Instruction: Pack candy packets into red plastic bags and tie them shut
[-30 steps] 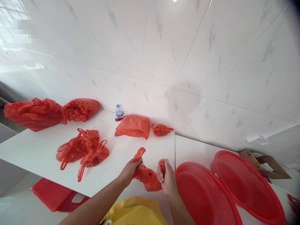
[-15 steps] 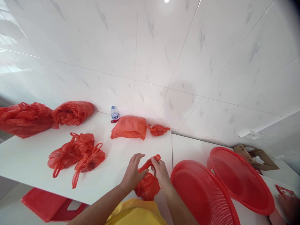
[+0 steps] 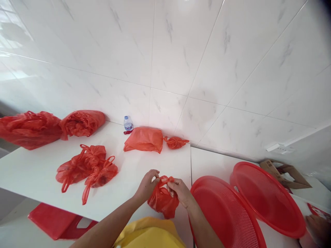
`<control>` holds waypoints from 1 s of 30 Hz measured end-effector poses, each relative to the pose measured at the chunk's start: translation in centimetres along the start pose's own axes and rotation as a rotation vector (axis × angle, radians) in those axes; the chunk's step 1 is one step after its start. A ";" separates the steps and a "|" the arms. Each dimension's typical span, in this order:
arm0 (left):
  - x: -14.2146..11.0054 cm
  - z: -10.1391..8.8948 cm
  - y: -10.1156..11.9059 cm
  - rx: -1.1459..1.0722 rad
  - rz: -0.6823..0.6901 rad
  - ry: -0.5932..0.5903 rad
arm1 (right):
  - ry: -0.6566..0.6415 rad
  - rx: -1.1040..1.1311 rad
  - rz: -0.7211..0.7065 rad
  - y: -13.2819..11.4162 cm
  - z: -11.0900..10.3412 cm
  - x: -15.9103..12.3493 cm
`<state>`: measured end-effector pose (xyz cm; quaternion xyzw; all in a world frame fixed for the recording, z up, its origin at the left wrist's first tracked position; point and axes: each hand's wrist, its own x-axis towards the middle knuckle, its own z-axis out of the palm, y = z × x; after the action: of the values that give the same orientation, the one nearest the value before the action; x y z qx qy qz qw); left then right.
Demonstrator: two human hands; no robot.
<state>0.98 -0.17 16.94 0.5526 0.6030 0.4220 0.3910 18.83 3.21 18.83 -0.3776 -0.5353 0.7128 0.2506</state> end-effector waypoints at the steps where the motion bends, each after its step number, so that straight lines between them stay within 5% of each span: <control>1: 0.1 -0.2 0.1 -0.074 -0.036 -0.033 | -0.058 -0.016 -0.004 -0.5 0.0 0.0; 4: 0.4 -1.0 0.6 -0.230 -0.110 -0.125 | -0.165 -0.095 -0.059 -2.3 0.2 0.2; 8: 0.9 -1.6 1.5 -0.254 -0.141 -0.049 | -0.105 -0.258 -0.139 -3.6 0.6 0.8; 16: 0.5 -0.9 1.2 -0.278 -0.232 -0.098 | 0.359 -0.664 -0.147 0.7 0.5 3.1; 19: 0.1 -0.6 0.8 -0.193 -0.248 -0.114 | 0.324 -0.567 -0.050 1.7 0.6 3.1; 24: -0.4 -0.9 0.8 -0.156 -0.245 -0.106 | 0.064 -0.131 -0.021 0.9 0.5 2.3; 26: -0.2 -1.6 0.7 -0.073 -0.164 -0.135 | 0.152 -0.188 -0.022 0.6 -0.4 2.5; 30: 0.4 -3.7 -0.8 0.323 0.055 -0.117 | 0.530 -0.471 0.018 2.0 -3.3 3.1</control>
<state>-2.81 -0.09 17.43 0.6481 0.6239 0.2973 0.3200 19.78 6.88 15.65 -0.6014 -0.5983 0.4492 0.2805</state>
